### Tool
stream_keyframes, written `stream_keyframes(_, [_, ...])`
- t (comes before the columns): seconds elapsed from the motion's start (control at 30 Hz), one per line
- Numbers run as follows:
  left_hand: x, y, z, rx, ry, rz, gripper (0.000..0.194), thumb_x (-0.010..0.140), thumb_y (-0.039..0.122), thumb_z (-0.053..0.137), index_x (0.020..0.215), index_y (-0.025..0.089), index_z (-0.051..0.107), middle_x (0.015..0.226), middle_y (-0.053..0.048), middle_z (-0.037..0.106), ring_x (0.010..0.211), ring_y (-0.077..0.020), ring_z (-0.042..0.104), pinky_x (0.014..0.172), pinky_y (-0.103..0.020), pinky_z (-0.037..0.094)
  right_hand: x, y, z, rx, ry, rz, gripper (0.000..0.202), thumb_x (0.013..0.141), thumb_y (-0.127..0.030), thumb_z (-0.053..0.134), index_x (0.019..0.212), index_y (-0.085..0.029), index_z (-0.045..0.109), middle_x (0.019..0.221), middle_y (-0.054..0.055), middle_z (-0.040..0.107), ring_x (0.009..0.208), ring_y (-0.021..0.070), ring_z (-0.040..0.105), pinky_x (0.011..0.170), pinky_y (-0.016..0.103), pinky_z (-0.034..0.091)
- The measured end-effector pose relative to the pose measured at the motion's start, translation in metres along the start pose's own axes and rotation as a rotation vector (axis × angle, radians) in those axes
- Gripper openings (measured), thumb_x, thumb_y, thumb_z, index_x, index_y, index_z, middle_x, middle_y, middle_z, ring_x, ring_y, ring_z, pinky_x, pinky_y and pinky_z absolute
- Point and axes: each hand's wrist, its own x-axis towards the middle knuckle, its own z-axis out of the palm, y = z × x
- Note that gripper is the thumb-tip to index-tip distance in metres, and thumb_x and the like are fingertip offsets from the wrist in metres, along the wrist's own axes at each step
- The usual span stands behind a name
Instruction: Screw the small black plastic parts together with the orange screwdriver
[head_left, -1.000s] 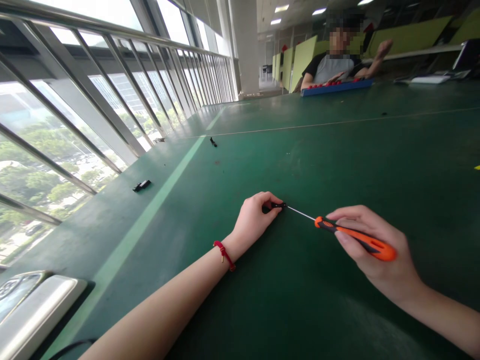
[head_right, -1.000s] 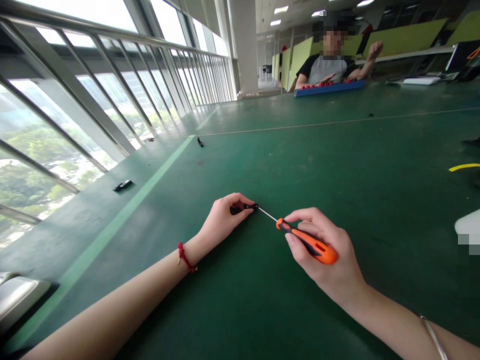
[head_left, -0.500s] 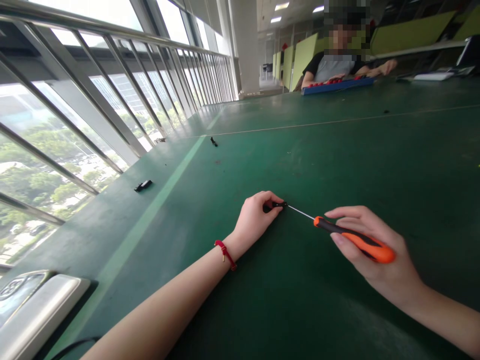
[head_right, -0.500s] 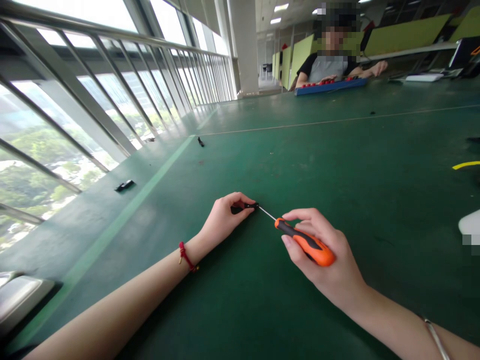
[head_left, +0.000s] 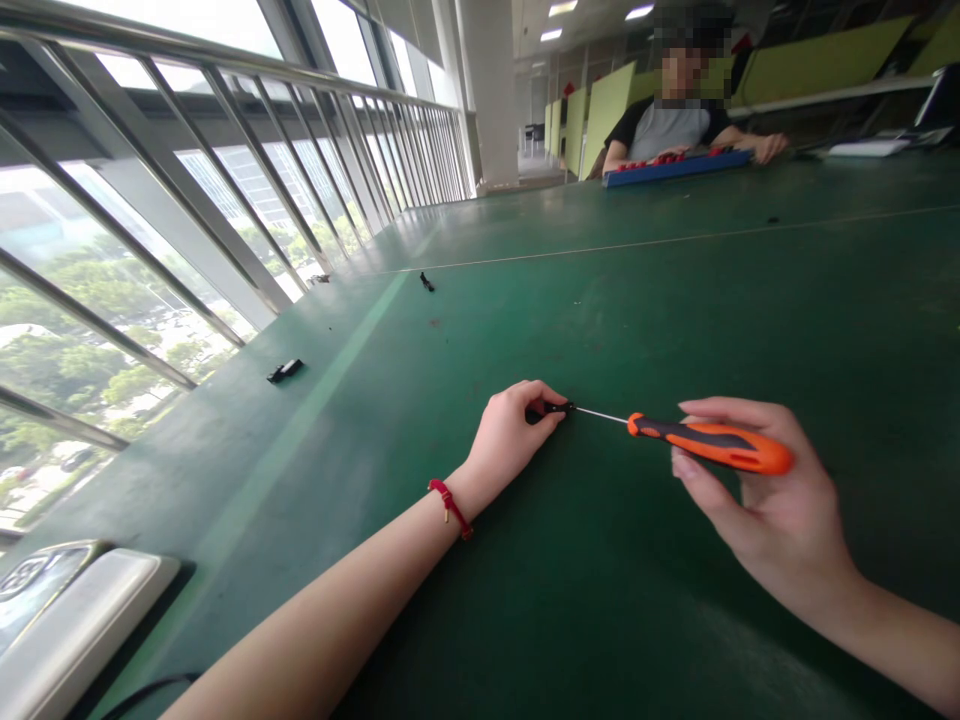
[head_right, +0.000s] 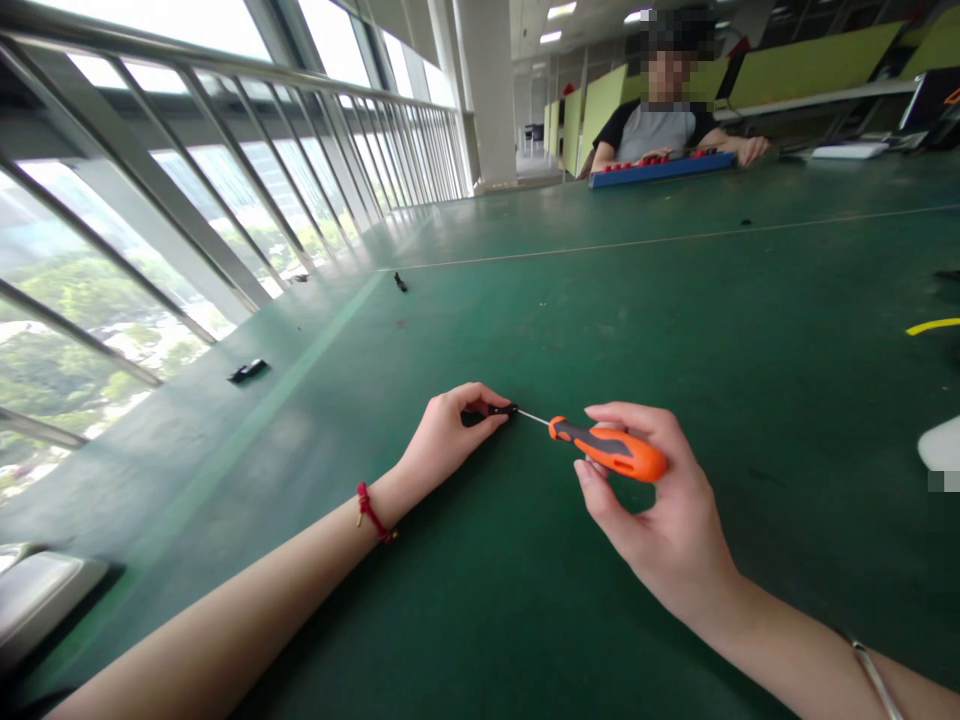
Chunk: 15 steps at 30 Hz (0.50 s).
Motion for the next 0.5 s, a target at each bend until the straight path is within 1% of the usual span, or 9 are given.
stream_keyframes(0.03, [-0.0002, 0.0003, -0.0002, 0.002, -0.001, -0.001, 0.013, 0.079, 0.018, 0.061, 0.088, 0.017, 0.069, 0.086, -0.004, 0.069, 0.077, -0.0150, 0.061, 0.072, -0.025, 0.050, 0.0002, 0.0005, -0.0001, 0.021, 0.016, 0.001, 0.033, 0.078, -0.026, 0.065, 0.110, -0.028, 0.055, 0.094, 0.002, 0.059, 0.083, 0.0166, 0.062, 0.074, 0.028, 0.055])
stream_keyframes(0.07, [-0.0004, 0.0005, -0.0003, 0.002, -0.001, -0.002, 0.013, 0.079, 0.018, 0.061, 0.088, 0.017, 0.069, 0.086, -0.004, 0.069, 0.077, -0.0149, 0.061, 0.072, -0.025, 0.050, 0.0006, 0.0008, -0.0005, 0.036, -0.002, 0.010, 0.034, 0.079, -0.026, 0.065, 0.111, -0.028, 0.054, 0.090, 0.001, 0.058, 0.081, 0.0163, 0.062, 0.072, 0.028, 0.055])
stream_keyframes(0.17, [-0.0004, 0.0010, -0.0005, -0.002, 0.000, -0.006, 0.013, 0.079, 0.017, 0.060, 0.088, 0.017, 0.069, 0.086, -0.004, 0.069, 0.077, -0.0150, 0.062, 0.072, -0.025, 0.050, 0.0018, 0.0002, -0.0022, 0.022, -0.152, 0.065, 0.019, 0.083, -0.027, 0.059, 0.102, -0.027, 0.057, 0.077, 0.000, 0.060, 0.065, 0.0139, 0.061, 0.052, 0.023, 0.050])
stream_keyframes(0.23, [-0.0001, 0.0010, -0.0004, -0.006, 0.002, -0.005, 0.013, 0.079, 0.017, 0.061, 0.088, 0.016, 0.069, 0.086, -0.004, 0.069, 0.077, -0.0150, 0.062, 0.072, -0.025, 0.050, 0.0013, -0.0004, -0.0021, 0.003, -0.205, 0.077, 0.012, 0.085, -0.027, 0.058, 0.097, -0.026, 0.058, 0.074, -0.001, 0.061, 0.057, 0.0128, 0.059, 0.046, 0.022, 0.046])
stream_keyframes(0.3, [0.0001, 0.0010, -0.0002, -0.009, 0.003, 0.000, 0.013, 0.079, 0.017, 0.061, 0.088, 0.016, 0.069, 0.087, -0.004, 0.069, 0.077, -0.0149, 0.062, 0.072, -0.025, 0.050, 0.0005, -0.0003, -0.0009, 0.002, -0.139, 0.051, 0.018, 0.083, -0.026, 0.060, 0.100, -0.027, 0.058, 0.080, 0.000, 0.063, 0.060, 0.0134, 0.060, 0.052, 0.024, 0.051])
stream_keyframes(0.37, [0.0001, 0.0008, -0.0001, -0.008, 0.001, 0.002, 0.013, 0.079, 0.017, 0.061, 0.088, 0.017, 0.069, 0.087, -0.004, 0.069, 0.077, -0.0149, 0.062, 0.072, -0.025, 0.050, 0.0003, 0.0003, 0.0003, 0.007, -0.037, 0.015, 0.026, 0.080, -0.026, 0.064, 0.105, -0.028, 0.057, 0.092, 0.002, 0.063, 0.073, 0.0162, 0.063, 0.066, 0.029, 0.055])
stream_keyframes(0.4, [0.0000, 0.0006, 0.0000, -0.008, -0.001, 0.002, 0.013, 0.079, 0.017, 0.060, 0.088, 0.017, 0.069, 0.087, -0.004, 0.069, 0.078, -0.0150, 0.062, 0.072, -0.026, 0.050, 0.0007, 0.0005, 0.0006, 0.014, 0.000, 0.005, 0.029, 0.078, -0.025, 0.064, 0.106, -0.028, 0.057, 0.094, 0.003, 0.062, 0.077, 0.0172, 0.064, 0.070, 0.030, 0.055])
stream_keyframes(0.43, [0.0000, 0.0004, 0.0000, -0.008, -0.002, 0.000, 0.013, 0.079, 0.017, 0.060, 0.088, 0.017, 0.069, 0.087, -0.004, 0.069, 0.078, -0.0151, 0.062, 0.072, -0.026, 0.050, 0.0013, 0.0006, 0.0004, 0.018, 0.006, 0.009, 0.030, 0.078, -0.025, 0.065, 0.107, -0.028, 0.056, 0.093, 0.003, 0.062, 0.079, 0.0178, 0.064, 0.069, 0.030, 0.055])
stream_keyframes(0.5, [0.0001, -0.0004, 0.0002, -0.007, -0.003, -0.003, 0.013, 0.079, 0.018, 0.060, 0.088, 0.017, 0.069, 0.087, -0.004, 0.069, 0.077, -0.0152, 0.062, 0.072, -0.026, 0.050, 0.0024, 0.0005, -0.0007, 0.009, -0.054, 0.045, 0.025, 0.080, -0.026, 0.063, 0.104, -0.027, 0.057, 0.081, 0.001, 0.061, 0.071, 0.0170, 0.063, 0.059, 0.027, 0.053])
